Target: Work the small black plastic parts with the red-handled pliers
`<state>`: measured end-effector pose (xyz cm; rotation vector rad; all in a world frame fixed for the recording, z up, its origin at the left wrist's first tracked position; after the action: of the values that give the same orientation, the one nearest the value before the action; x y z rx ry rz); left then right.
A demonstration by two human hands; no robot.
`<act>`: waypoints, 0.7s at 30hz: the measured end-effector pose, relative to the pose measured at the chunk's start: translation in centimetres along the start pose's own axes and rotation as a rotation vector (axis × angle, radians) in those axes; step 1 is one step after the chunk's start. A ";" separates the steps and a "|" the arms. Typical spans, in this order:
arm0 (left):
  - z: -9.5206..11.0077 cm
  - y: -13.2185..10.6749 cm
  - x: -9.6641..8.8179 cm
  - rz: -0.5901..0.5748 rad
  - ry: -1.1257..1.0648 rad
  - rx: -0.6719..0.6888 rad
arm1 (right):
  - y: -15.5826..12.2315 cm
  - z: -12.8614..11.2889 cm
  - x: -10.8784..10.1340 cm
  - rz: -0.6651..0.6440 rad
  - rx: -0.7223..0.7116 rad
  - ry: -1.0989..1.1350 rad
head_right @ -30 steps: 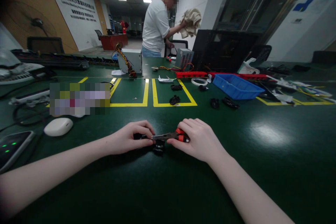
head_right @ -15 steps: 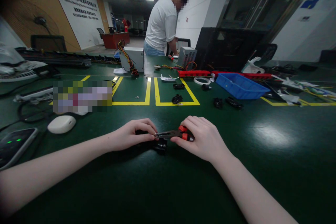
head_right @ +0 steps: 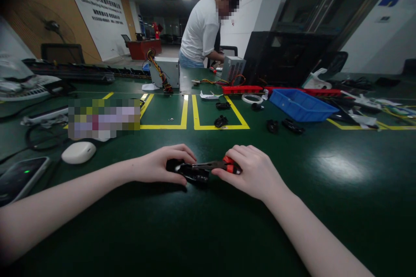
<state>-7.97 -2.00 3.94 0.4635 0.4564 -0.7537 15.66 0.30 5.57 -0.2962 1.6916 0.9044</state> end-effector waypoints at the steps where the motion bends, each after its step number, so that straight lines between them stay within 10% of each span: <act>1: 0.0 -0.1 -0.1 -0.023 0.015 0.015 | 0.0 0.0 0.0 -0.011 0.000 -0.004; 21: 0.1 -0.1 0.7 -0.012 0.155 0.025 | 0.1 -0.3 0.8 -0.090 -0.029 -0.035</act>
<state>-7.56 -2.45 3.61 0.5457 0.5954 -0.7392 15.14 0.39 4.95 -0.3705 1.6215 0.8634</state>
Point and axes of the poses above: each hand's wrist, its own y-axis towards the middle knuckle, its own x-axis out of the palm, z = x × y, the point moved 3 cm from there along y, towards the middle knuckle, and after that the axes turned 8 degrees about x, right-handed, at the moved point
